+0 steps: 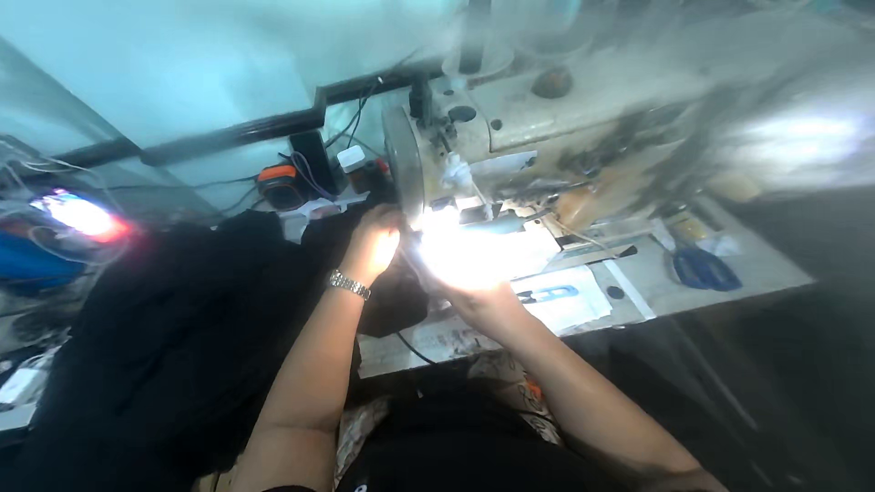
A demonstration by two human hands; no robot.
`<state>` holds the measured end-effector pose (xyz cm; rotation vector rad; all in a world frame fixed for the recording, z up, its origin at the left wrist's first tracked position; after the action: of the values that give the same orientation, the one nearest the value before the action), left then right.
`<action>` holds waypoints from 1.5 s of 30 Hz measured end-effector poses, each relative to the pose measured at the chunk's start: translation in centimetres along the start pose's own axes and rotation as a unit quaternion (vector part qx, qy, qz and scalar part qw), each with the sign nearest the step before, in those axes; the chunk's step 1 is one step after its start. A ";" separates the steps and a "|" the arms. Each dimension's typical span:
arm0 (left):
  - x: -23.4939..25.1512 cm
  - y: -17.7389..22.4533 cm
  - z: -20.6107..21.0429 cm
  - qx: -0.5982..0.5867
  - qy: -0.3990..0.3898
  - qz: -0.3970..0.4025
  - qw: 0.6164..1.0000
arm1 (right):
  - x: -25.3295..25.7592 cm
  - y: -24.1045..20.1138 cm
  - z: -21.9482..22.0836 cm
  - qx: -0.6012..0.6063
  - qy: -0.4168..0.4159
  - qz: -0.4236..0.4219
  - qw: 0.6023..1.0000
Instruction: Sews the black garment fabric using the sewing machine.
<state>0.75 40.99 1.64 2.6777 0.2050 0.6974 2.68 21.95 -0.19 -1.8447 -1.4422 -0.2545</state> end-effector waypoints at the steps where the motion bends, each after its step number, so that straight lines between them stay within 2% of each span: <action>1: 0.4 -0.3 0.0 -0.007 0.010 0.011 1.000 | 0.2 0.4 0.3 0.000 0.003 0.013 1.000; 4: 0.9 -0.3 -0.6 -0.027 0.025 0.061 0.997 | 0.6 0.7 0.5 -0.012 0.001 0.025 1.000; 7: -0.6 0.4 -1.8 0.062 -0.033 0.055 0.996 | 0.4 0.8 0.5 -0.006 -0.005 0.038 0.999; 9: -2.9 2.8 -3.8 0.079 -0.054 0.055 0.994 | 0.2 1.2 0.7 0.002 -0.018 0.047 0.999; 11: -6.8 7.5 -5.8 -0.015 -0.115 0.085 0.990 | 0.0 1.3 0.7 0.018 -0.025 0.035 0.999; 12: -9.1 10.6 -6.4 -0.107 -0.175 0.125 0.971 | -0.3 1.0 0.6 0.029 -0.020 0.015 0.999; 13: -11.2 13.4 -6.6 -0.193 -0.238 0.173 0.936 | -0.7 0.4 0.3 0.034 -0.019 -0.010 0.999; 14: -12.8 15.4 -6.3 -0.251 -0.296 0.200 0.900 | -1.4 -0.4 0.0 0.040 -0.020 -0.027 0.999; 15: -13.9 16.2 -5.6 -0.271 -0.330 0.205 0.881 | -2.4 -1.3 -0.2 0.043 -0.026 -0.035 0.998; 16: -14.3 15.9 -4.7 -0.271 -0.345 0.190 0.878 | -3.7 -2.1 -0.2 0.045 -0.036 -0.037 0.998; 18: -14.3 13.3 -2.8 -0.224 -0.350 0.128 0.901 | -6.6 -3.6 0.3 0.044 -0.058 -0.041 0.997; 20: -13.9 9.5 -1.0 -0.070 -0.368 0.029 0.927 | -8.6 -4.5 0.6 0.029 -0.061 -0.051 0.996; 22: -12.9 6.4 -0.7 0.084 -0.385 -0.105 0.913 | -8.9 -5.1 0.1 0.010 -0.052 -0.053 0.997; 24: -11.1 5.0 -2.1 0.150 -0.334 -0.204 0.908 | -8.3 -5.8 -0.9 0.006 -0.029 -0.056 0.998; 26: -9.0 4.2 -3.7 0.170 -0.229 -0.256 0.924 | -7.8 -6.1 -1.5 0.008 -0.008 -0.056 0.998; 29: -7.4 4.2 -3.7 0.196 -0.149 -0.242 0.938 | -8.1 -5.8 -1.2 0.005 -0.017 -0.042 0.999; 31: -7.7 6.1 -3.6 0.191 -0.112 -0.185 0.958 | -8.6 -5.5 -1.0 0.009 -0.031 -0.042 0.999; 32: -7.9 7.3 -3.5 0.175 -0.100 -0.141 0.969 | -8.8 -5.2 -1.0 0.014 -0.030 -0.043 0.999; 34: -8.6 8.7 -2.1 0.155 -0.129 -0.077 0.976 | -9.4 -4.8 -0.9 0.025 -0.023 -0.039 0.999; 36: -8.7 8.0 -0.5 0.179 -0.144 -0.048 0.972 | -8.9 -4.6 -1.2 0.030 -0.010 -0.034 0.999; 38: -7.6 6.7 -0.1 0.186 -0.126 -0.053 0.973 | -7.5 -4.4 -1.4 0.033 -0.006 -0.030 0.999; 42: -5.3 4.2 0.1 0.132 -0.108 -0.112 0.979 | -4.2 -3.2 -1.2 0.016 -0.012 -0.023 1.000; 45: -3.2 3.2 0.2 0.129 -0.100 -0.084 0.983 | -2.4 -2.1 -0.7 -0.012 0.004 -0.015 1.000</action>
<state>-1.79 37.23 1.29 2.9076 0.4917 0.3687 0.15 19.85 -0.13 -1.8407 -1.4684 -0.2961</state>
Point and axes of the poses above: each hand's wrist, its own x-axis towards the middle knuckle, its own z-axis out of the palm, y = z × x, the point moved 8 cm from there along x, towards the middle knuckle, and after that the axes turned 2 degrees about -z, right-handed, at the moved point
